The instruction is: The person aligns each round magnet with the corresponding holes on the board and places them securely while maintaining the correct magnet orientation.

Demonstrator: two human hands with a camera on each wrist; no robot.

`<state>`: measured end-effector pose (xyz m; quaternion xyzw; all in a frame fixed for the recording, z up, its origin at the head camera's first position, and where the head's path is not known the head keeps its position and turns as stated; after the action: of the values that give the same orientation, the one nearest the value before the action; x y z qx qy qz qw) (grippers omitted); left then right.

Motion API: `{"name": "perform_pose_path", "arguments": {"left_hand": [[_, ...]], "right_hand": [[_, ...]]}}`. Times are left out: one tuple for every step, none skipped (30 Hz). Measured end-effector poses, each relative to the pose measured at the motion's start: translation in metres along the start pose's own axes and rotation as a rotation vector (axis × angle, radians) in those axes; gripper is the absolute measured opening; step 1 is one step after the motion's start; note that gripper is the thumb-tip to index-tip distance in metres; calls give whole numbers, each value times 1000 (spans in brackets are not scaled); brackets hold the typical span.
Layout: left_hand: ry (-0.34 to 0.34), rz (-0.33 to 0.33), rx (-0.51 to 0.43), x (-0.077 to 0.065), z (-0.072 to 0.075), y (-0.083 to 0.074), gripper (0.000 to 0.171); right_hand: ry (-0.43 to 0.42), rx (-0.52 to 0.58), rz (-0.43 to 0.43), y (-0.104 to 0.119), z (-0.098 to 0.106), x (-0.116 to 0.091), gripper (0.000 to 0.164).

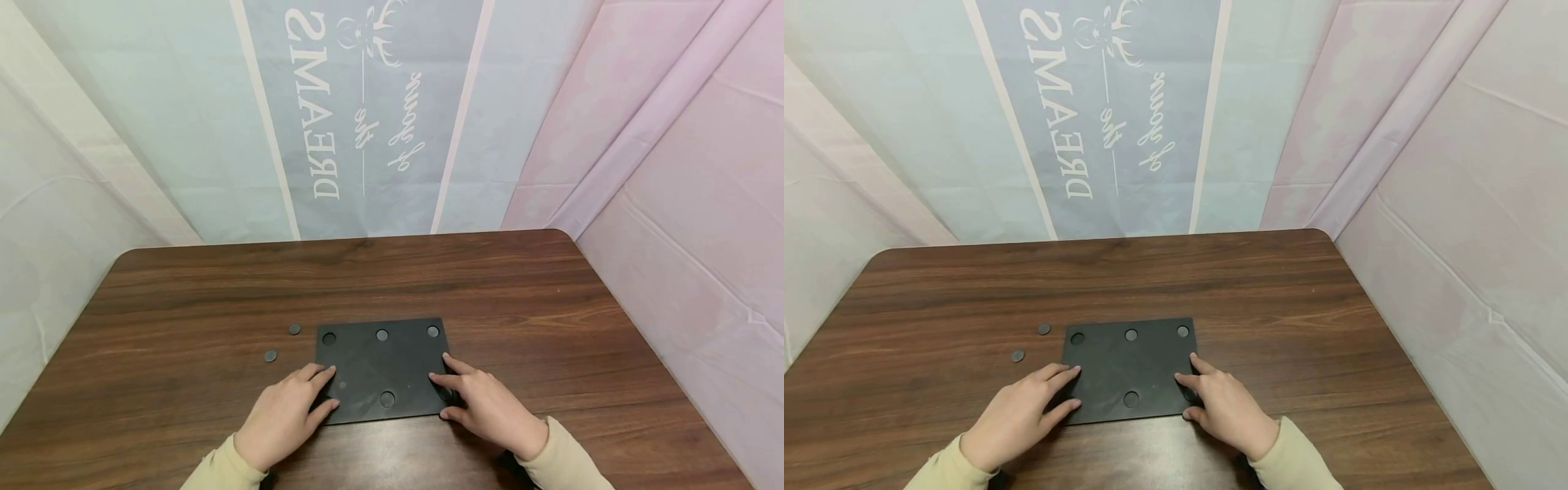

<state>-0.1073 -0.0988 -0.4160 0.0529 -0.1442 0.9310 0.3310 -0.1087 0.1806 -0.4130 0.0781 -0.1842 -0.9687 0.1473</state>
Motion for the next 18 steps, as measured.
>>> {"name": "perform_pose_path", "arguments": {"left_hand": [[-9, 0, 4, 1, 1, 2, 44], [-16, 0, 5, 2, 2, 4, 42], [-17, 4, 3, 2, 3, 6, 41], [-17, 6, 1, 3, 3, 8, 40], [-20, 5, -5, 3, 4, 10, 40], [-20, 7, -14, 4, 5, 12, 40], [-18, 6, -25, 4, 5, 14, 40], [-16, 8, -38, 5, 6, 15, 40], [-12, 11, -48, 5, 6, 17, 40], [-11, 15, -58, 5, 6, 18, 40], [-9, 18, -70, 5, 7, 20, 40], [-6, 25, -77, 5, 7, 21, 40], [-3, 30, -82, 6, 7, 22, 40], [-3, 36, -82, 6, 7, 22, 40], [-2, 41, -80, 6, 7, 23, 40], [-3, 45, -79, 6, 7, 24, 40], [-4, 46, -72, 7, 7, 25, 40], [-7, 48, -62, 7, 6, 26, 40]], "right_hand": [[2, 1, -4, 0, 0, 0, 49], [3, 1, -4, 0, 0, 1, 49], [4, 2, -7, 1, -1, 1, 49], [4, 2, -7, 1, -1, 1, 49], [3, 1, -5, 1, 0, 1, 49], [3, 0, -2, 1, 0, 1, 49], [4, 1, -3, 1, 0, 1, 49], [2, 0, 0, 1, 0, 1, 49], [2, 0, -1, 1, 1, 0, 49], [4, 0, -3, 1, 1, 0, 49], [3, 0, -4, 1, 1, 0, 49], [5, 0, -6, 1, 0, 1, 49], [5, 0, -9, 1, 0, 1, 49], [4, -1, -8, 1, 0, 1, 49], [4, -1, -11, 1, 0, 2, 49], [3, -3, -10, 1, 0, 2, 49], [0, -5, -8, 1, 0, 2, 49], [-1, -6, -7, 1, 0, 2, 49]]}}
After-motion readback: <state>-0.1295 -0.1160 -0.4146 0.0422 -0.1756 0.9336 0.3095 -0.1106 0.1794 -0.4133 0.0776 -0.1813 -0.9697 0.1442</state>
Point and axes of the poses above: each hand's wrist, its own x-axis towards the middle knuckle, its own z-axis out of the back of the hand, y = z × x, the point moved 3 cm from there along x, towards the middle knuckle, and after that the axes turned 13 degrees about -z, right-handed, at the moved point
